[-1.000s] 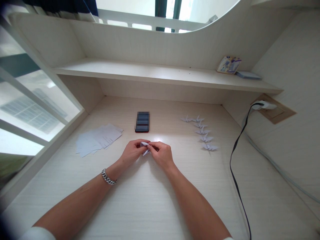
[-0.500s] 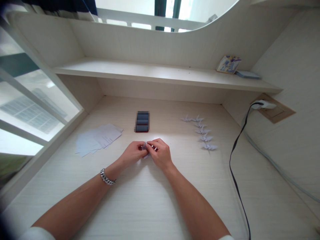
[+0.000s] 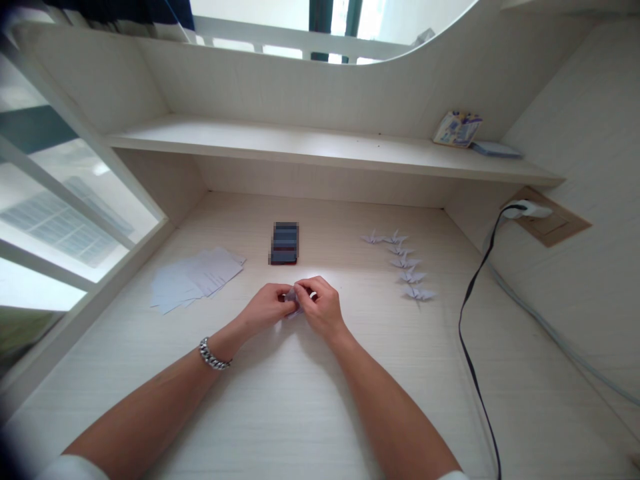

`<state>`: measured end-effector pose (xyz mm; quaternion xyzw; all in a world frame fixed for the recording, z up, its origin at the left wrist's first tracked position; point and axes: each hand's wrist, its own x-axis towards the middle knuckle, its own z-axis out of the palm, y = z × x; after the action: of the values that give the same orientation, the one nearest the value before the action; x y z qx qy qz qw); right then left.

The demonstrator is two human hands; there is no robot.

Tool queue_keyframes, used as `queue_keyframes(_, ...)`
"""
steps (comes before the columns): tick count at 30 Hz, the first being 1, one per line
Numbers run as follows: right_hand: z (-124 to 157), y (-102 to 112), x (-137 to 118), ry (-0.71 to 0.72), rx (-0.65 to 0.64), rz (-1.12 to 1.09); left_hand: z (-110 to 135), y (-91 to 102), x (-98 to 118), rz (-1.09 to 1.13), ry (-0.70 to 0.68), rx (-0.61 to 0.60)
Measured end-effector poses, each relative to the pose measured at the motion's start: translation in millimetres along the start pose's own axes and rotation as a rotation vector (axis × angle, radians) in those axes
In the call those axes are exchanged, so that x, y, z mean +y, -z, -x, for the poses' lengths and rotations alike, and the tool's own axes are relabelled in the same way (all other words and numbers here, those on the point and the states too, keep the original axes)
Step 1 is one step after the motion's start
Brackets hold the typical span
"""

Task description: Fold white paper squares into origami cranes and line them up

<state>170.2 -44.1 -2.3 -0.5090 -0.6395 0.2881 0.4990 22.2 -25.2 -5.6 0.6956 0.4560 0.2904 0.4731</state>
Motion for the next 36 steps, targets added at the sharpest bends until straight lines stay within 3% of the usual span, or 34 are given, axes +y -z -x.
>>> queue_keyframes(4,-1,3,3,-0.054,0.018,-0.002,-2,1.6,-1,0.029,0.027,0.080)
queue_keyframes(10,-1,3,10,-0.133,-0.058,-0.027,-4,3.2,-2,0.055,0.049,0.263)
queue_keyframes(15,-1,2,14,-0.176,-0.053,-0.074,-3,1.7,-2,0.000,-0.003,0.289)
queue_keyframes(21,0,0,12,-0.130,-0.012,-0.088,-1,0.1,2,-0.033,-0.084,0.317)
queue_keyframes(28,0,2,12,-0.143,0.036,-0.122,0,-3.2,3,0.061,-0.111,0.345)
queue_keyframes(36,-3,3,12,-0.196,0.072,-0.180,-2,-4.0,-1,0.233,-0.053,0.294)
